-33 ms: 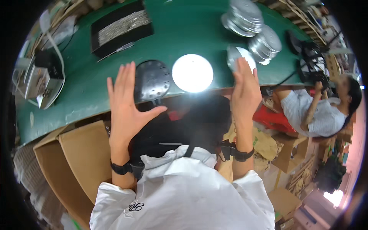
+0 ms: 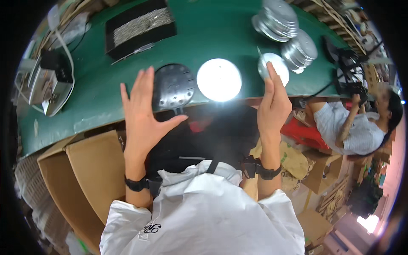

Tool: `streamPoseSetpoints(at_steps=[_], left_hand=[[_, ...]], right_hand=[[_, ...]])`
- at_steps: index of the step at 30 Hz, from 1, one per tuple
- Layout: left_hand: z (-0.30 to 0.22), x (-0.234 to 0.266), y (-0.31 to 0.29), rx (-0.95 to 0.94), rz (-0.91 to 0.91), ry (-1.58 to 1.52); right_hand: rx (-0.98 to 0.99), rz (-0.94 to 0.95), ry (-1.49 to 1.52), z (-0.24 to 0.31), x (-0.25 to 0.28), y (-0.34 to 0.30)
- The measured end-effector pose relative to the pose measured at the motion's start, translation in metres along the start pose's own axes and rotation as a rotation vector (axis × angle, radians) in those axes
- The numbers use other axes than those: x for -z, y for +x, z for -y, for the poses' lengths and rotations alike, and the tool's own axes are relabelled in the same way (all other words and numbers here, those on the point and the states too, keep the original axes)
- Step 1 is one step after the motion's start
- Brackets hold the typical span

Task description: Assembling plastic components with metal circular plates using an electric screwdriver on an electronics assembly line.

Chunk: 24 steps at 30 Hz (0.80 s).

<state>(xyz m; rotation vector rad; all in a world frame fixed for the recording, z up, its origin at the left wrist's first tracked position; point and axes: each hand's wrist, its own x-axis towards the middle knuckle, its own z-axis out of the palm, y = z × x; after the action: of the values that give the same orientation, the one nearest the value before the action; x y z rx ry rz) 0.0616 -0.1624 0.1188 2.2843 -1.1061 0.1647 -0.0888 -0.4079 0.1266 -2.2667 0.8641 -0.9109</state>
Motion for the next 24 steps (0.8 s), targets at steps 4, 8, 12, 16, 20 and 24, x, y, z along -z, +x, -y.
streamPoseSetpoints(at_steps=[4, 8, 12, 16, 20, 24], left_hand=[[-0.004, -0.002, -0.001, 0.049, -0.052, -0.095], [0.003, -0.007, -0.004, 0.059, -0.105, -0.193], [0.005, -0.004, -0.006, 0.028, -0.031, -0.083], [0.010, -0.003, -0.005, -0.006, -0.025, -0.074], [0.010, -0.005, -0.004, -0.014, -0.032, -0.089], [0.015, -0.005, -0.008, -0.054, -0.083, -0.068]], right_hand=[[0.557, 0.048, 0.054, 0.048, -0.052, -0.010], [0.850, 0.323, -0.143, 0.068, -0.064, -0.022], [0.799, 0.677, -0.128, 0.070, -0.049, -0.014], [0.863, 0.789, -0.309, 0.072, -0.047, 0.006], [0.866, 0.847, -0.299, 0.073, -0.044, 0.012], [1.006, 0.937, -0.198, 0.064, -0.053, 0.046]])
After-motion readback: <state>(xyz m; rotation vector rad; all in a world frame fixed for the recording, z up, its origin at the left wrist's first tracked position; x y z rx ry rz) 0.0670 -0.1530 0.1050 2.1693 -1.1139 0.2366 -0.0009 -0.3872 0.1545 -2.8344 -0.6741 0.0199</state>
